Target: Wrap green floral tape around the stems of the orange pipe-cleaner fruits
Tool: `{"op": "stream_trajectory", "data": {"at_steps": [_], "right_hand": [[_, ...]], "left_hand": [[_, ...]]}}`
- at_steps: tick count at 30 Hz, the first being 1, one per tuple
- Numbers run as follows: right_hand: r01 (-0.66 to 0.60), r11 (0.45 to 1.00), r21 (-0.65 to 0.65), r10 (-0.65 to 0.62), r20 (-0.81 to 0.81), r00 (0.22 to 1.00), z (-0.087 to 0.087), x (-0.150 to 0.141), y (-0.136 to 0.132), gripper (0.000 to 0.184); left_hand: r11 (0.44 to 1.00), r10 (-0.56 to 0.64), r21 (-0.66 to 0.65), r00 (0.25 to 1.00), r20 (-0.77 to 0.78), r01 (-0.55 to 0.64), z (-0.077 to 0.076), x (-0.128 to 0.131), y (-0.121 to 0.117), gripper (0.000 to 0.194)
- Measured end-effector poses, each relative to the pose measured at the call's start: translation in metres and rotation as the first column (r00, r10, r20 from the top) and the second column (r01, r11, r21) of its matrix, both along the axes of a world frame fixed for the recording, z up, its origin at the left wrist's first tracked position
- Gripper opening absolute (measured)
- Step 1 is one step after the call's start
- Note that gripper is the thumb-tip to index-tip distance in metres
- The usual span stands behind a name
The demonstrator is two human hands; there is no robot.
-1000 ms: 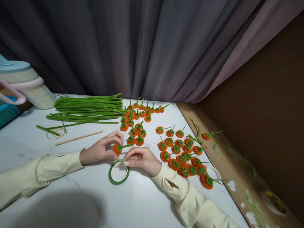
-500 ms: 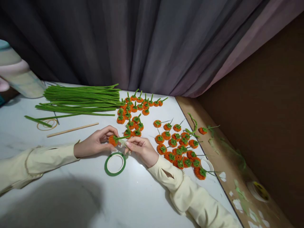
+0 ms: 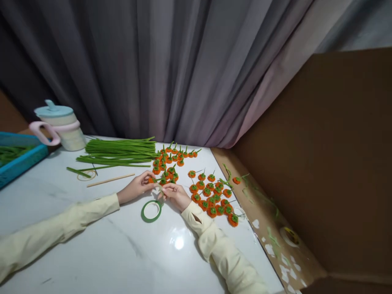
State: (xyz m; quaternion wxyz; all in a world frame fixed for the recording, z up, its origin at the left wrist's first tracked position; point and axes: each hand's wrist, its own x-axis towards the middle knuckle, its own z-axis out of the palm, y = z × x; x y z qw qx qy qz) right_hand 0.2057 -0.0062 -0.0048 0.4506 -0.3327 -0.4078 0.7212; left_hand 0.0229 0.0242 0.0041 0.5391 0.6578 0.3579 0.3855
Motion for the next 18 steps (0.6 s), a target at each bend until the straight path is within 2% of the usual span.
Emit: {"op": "stream_trajectory", "data": {"at_steps": [4, 12, 18], "right_hand": [[0.087, 0.995, 0.044, -0.087, -0.014, 0.996, 0.001, -0.006, -0.011, 0.033], [0.229, 0.972, 0.052, -0.23, 0.003, 0.973, 0.003, -0.005, -0.033, 0.038], [0.291, 0.951, 0.101, -0.294, 0.018, 0.956, 0.007, -0.003, -0.031, 0.038]], "left_hand": [[0.992, 0.107, 0.065, 0.994, 0.028, -0.109, 0.004, -0.005, -0.02, 0.036], [0.994, 0.106, 0.004, 0.994, 0.032, -0.107, 0.005, -0.007, -0.084, 0.053], [0.992, 0.124, -0.025, 0.992, 0.023, -0.124, 0.003, -0.006, -0.085, 0.056]]}}
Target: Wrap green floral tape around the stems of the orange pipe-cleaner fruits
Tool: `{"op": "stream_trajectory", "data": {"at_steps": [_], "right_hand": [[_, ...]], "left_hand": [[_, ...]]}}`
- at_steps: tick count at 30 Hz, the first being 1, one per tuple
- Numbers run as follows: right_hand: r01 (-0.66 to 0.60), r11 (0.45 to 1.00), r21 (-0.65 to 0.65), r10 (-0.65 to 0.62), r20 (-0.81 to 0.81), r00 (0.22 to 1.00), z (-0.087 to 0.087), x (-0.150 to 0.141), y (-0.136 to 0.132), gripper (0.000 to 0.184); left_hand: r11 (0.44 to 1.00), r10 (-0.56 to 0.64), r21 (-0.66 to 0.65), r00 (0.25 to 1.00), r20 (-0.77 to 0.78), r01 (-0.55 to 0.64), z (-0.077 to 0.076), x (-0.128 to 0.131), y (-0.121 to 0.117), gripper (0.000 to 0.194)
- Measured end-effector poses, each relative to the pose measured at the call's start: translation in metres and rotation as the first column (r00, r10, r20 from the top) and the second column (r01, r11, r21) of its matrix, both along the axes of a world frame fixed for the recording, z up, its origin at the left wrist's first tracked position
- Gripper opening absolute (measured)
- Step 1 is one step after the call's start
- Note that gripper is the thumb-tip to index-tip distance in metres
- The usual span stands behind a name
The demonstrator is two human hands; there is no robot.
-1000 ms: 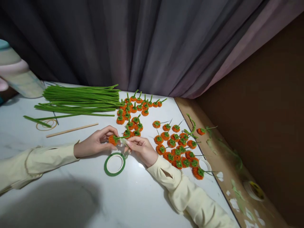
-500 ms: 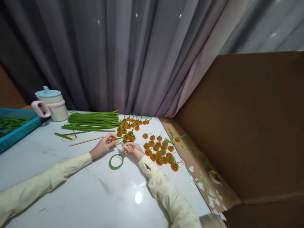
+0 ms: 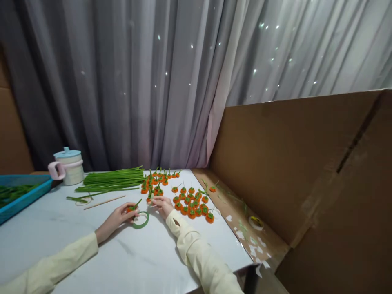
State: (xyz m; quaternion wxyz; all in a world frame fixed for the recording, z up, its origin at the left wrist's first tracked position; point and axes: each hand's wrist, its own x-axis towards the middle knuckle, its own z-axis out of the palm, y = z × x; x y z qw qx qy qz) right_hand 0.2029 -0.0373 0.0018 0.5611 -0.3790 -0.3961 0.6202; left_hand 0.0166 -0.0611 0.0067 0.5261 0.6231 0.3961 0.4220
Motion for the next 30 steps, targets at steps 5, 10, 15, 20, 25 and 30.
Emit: {"op": "stream_trajectory", "data": {"at_steps": [5, 10, 15, 20, 25, 30], "right_hand": [[0.017, 1.0, 0.001, -0.017, 0.004, 1.0, -0.006, 0.0, 0.001, 0.037], [-0.035, 0.999, 0.021, 0.035, -0.004, 0.999, -0.008, 0.0, 0.003, 0.034], [-0.096, 0.994, 0.048, 0.096, -0.012, 0.995, -0.008, 0.0, 0.002, 0.034], [-0.109, 0.993, 0.048, 0.108, 0.028, 0.994, -0.008, -0.001, -0.004, 0.035], [-0.174, 0.984, 0.023, 0.172, 0.081, 0.982, -0.008, 0.005, -0.007, 0.038], [-0.217, 0.975, 0.034, 0.214, 0.084, 0.973, -0.01, 0.007, -0.009, 0.036]], "left_hand": [[0.999, -0.022, -0.046, 1.0, 0.018, 0.023, -0.003, -0.002, -0.004, 0.057], [0.999, -0.015, -0.033, 1.0, 0.025, 0.016, -0.007, -0.001, -0.004, 0.055], [1.0, 0.026, 0.013, 1.0, 0.006, -0.026, -0.013, 0.0, 0.002, 0.056], [0.994, 0.093, 0.061, 0.995, 0.023, -0.094, -0.018, -0.003, 0.004, 0.047], [0.998, 0.026, 0.058, 0.998, 0.06, -0.029, -0.022, -0.005, 0.001, 0.04], [0.999, 0.026, 0.042, 0.993, 0.112, -0.031, -0.017, -0.004, -0.001, 0.047]]}}
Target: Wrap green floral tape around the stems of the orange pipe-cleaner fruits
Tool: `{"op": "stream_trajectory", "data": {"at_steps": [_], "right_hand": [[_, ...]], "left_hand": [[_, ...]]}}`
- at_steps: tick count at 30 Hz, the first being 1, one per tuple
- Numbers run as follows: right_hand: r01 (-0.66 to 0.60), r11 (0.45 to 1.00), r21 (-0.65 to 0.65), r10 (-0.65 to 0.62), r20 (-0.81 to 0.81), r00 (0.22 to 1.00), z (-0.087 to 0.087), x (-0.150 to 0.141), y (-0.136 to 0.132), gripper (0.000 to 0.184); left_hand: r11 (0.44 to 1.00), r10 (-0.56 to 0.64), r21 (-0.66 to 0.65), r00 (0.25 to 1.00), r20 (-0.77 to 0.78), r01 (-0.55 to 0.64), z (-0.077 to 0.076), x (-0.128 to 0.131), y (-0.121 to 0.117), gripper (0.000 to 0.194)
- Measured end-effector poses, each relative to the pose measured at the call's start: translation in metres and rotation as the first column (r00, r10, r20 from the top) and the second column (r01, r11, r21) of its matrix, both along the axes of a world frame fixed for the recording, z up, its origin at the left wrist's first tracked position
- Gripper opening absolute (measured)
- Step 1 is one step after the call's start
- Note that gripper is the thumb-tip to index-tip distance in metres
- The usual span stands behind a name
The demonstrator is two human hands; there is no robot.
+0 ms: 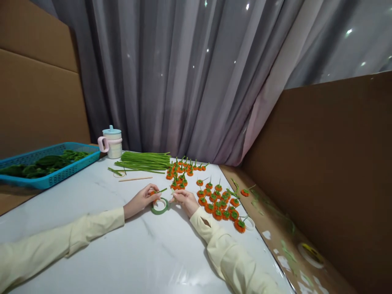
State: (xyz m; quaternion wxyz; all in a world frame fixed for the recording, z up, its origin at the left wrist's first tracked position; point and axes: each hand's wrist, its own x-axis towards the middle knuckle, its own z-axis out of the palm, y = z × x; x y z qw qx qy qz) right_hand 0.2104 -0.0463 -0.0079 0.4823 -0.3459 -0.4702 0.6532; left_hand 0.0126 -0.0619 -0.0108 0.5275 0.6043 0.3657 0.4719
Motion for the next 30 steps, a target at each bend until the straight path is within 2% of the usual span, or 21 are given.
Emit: {"op": "stream_trajectory", "data": {"at_steps": [7, 19, 25, 30], "right_hand": [[-0.066, 0.997, 0.027, 0.066, 0.013, 0.998, 0.002, -0.007, -0.011, 0.035], [-0.06, 0.993, 0.099, 0.049, 0.115, 0.992, -0.002, -0.012, -0.01, 0.031], [-0.103, 0.982, 0.157, 0.073, 0.187, 0.98, 0.001, -0.013, -0.015, 0.029], [-0.112, 0.979, 0.173, 0.074, 0.211, 0.975, 0.002, -0.014, -0.017, 0.031]], "left_hand": [[0.998, -0.051, -0.043, 0.998, -0.024, 0.05, 0.006, 0.0, 0.002, 0.049], [0.981, -0.156, 0.094, 0.975, -0.157, 0.172, 0.006, -0.005, 0.0, 0.04], [0.958, -0.134, 0.223, 0.967, -0.215, 0.183, 0.004, -0.005, -0.004, 0.032], [0.942, -0.07, 0.297, 0.96, -0.272, 0.154, 0.007, -0.006, -0.008, 0.028]]}}
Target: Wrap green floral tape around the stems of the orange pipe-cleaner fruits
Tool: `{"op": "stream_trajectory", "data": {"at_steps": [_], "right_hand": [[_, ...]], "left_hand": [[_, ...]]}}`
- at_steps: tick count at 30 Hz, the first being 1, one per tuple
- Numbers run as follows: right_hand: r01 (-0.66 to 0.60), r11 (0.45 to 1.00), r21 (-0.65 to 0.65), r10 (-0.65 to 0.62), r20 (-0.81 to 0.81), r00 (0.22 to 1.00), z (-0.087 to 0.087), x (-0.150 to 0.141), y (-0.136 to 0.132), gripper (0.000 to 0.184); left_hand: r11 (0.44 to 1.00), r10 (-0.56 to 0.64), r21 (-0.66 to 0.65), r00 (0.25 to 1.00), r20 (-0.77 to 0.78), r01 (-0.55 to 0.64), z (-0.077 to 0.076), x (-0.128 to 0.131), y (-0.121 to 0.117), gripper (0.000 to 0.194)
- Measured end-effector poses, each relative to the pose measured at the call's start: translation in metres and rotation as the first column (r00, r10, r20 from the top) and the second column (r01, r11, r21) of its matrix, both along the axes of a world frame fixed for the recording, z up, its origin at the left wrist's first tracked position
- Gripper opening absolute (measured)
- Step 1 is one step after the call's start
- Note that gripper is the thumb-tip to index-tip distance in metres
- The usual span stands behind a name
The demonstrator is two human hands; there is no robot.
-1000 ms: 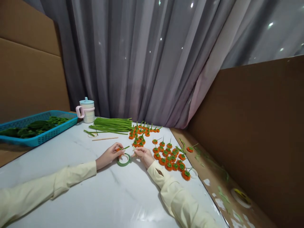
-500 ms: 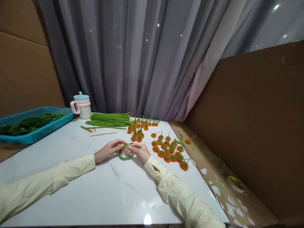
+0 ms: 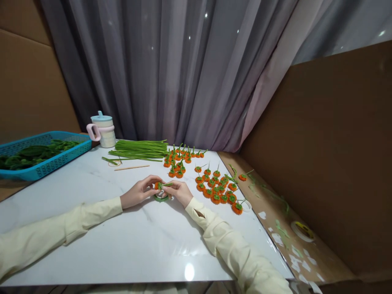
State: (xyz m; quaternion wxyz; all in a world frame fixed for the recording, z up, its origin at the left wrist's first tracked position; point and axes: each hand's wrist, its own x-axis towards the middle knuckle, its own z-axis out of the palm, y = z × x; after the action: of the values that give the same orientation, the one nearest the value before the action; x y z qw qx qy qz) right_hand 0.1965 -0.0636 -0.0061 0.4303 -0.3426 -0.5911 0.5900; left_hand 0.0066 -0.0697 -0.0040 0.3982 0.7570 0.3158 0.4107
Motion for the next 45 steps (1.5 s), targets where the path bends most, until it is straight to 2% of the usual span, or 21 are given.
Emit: {"op": "stream_trajectory", "data": {"at_steps": [3, 8, 10, 16, 21, 26, 30, 36, 41, 45], "right_hand": [[0.018, 1.0, 0.015, -0.017, -0.006, 1.0, 0.0, -0.001, -0.002, 0.031], [0.029, 0.999, 0.03, -0.029, -0.021, 0.999, 0.003, -0.002, -0.007, 0.03], [0.019, 0.999, 0.028, -0.018, -0.029, 0.999, 0.004, -0.001, -0.01, 0.03], [-0.036, 0.999, 0.03, 0.037, -0.034, 0.999, 0.005, 0.0, -0.012, 0.032], [-0.089, 0.996, -0.002, 0.089, -0.014, 0.996, 0.0, 0.003, -0.001, 0.034], [-0.109, 0.994, -0.024, 0.108, -0.026, 0.994, -0.002, 0.006, 0.004, 0.036], [-0.134, 0.99, -0.047, 0.132, -0.042, 0.99, -0.001, 0.006, 0.003, 0.038], [-0.114, 0.992, -0.044, 0.112, -0.053, 0.992, 0.0, 0.005, 0.001, 0.031], [-0.096, 0.992, -0.083, 0.092, -0.053, 0.994, 0.001, 0.004, -0.001, 0.031], [-0.027, 1.0, -0.014, 0.026, -0.027, 0.999, 0.001, 0.002, -0.002, 0.027]], "left_hand": [[0.999, 0.017, 0.046, 1.0, -0.01, -0.016, 0.001, 0.0, -0.002, 0.026], [0.973, 0.062, 0.228, 0.995, -0.085, -0.041, -0.002, -0.001, -0.004, 0.024], [0.965, 0.062, 0.261, 0.993, -0.102, -0.034, -0.003, -0.002, -0.005, 0.024], [0.965, 0.044, 0.26, 0.983, -0.175, 0.003, -0.006, -0.005, -0.007, 0.029], [0.966, -0.032, 0.243, 0.974, -0.225, 0.088, -0.006, -0.009, 0.001, 0.029], [0.961, 0.039, 0.274, 0.974, -0.222, 0.023, -0.004, -0.013, 0.008, 0.027], [0.947, 0.024, 0.315, 0.962, -0.27, 0.065, -0.005, -0.014, 0.007, 0.028], [0.936, 0.036, 0.34, 0.937, -0.347, 0.09, -0.008, -0.014, 0.006, 0.03], [0.925, 0.047, 0.37, 0.938, -0.344, 0.089, -0.007, -0.014, 0.007, 0.029], [0.925, 0.037, 0.367, 0.938, -0.345, 0.099, -0.007, -0.014, 0.008, 0.029]]}}
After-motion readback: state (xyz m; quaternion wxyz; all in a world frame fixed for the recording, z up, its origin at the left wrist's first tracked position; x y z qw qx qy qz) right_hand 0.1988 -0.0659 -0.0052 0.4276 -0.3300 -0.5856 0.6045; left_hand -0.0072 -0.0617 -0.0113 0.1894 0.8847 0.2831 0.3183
